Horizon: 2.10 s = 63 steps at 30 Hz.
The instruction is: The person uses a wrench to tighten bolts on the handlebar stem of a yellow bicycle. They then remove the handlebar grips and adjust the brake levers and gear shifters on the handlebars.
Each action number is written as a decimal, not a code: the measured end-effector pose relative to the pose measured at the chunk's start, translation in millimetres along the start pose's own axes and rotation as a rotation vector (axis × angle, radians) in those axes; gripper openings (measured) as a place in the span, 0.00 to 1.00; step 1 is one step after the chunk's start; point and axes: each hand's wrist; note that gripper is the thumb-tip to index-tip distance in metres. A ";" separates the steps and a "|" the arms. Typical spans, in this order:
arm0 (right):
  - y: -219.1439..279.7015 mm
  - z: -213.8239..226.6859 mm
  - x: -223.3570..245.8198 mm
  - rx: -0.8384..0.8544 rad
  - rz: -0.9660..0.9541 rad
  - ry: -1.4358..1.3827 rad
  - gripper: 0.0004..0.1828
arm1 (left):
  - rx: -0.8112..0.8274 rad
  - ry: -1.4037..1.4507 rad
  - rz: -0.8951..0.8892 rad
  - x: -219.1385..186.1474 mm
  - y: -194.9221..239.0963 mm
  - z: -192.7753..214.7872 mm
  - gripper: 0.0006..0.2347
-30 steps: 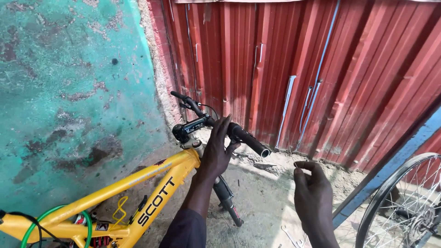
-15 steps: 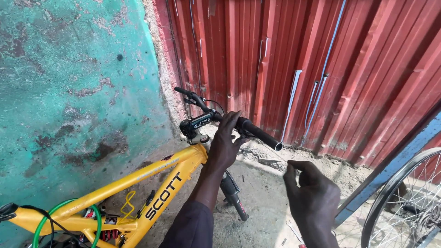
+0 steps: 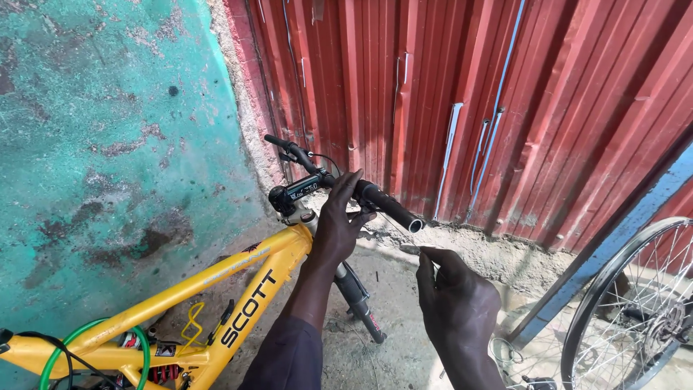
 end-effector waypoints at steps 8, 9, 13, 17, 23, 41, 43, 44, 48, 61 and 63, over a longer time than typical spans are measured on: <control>4.2 -3.3 10.2 0.007 0.014 -0.007 0.05 | 0.015 0.051 0.010 0.7 1.8 2.6 0.37; 4.4 -4.6 10.4 0.014 0.002 0.009 0.06 | 0.011 0.042 0.007 0.2 1.6 1.8 0.37; 4.8 -5.1 9.4 0.011 0.004 0.015 0.06 | 0.001 0.043 -0.027 -6.0 4.0 1.1 0.36; 3.4 -5.1 9.8 0.032 -0.023 0.027 0.06 | -0.004 0.013 -0.033 -6.9 4.8 0.0 0.36; 2.1 -5.5 8.6 0.028 -0.034 -0.011 0.07 | -0.014 -0.014 -0.041 -9.9 6.3 0.7 0.37; 4.7 -7.5 6.7 0.021 -0.022 -0.015 0.06 | -0.025 -0.035 -0.054 -5.6 6.0 -1.1 0.37; 4.9 -8.8 4.1 0.023 -0.026 -0.015 0.06 | -0.031 -0.027 -0.064 -4.7 6.6 -1.3 0.37; 4.5 -9.8 2.4 -0.005 -0.003 -0.003 0.06 | -0.034 -0.053 -0.065 -4.3 6.4 -1.6 0.38; 3.6 -8.5 3.8 -0.013 -0.010 -0.006 0.07 | -0.036 -0.074 -0.064 -4.5 6.3 -2.3 0.38; 5.5 -8.4 8.3 0.031 0.028 -0.040 0.07 | -0.043 -0.096 -0.075 -3.8 6.2 -1.6 0.39; 5.3 -8.2 10.0 0.068 -0.022 -0.027 0.08 | -0.045 -0.057 -0.063 -3.8 6.9 -1.1 0.38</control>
Point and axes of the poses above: each hand's wrist, its own y-axis away from the middle knuckle, its own z-axis out of the back of the hand, x = y × z, and after that the axes turned 2 degrees about z, right-handed
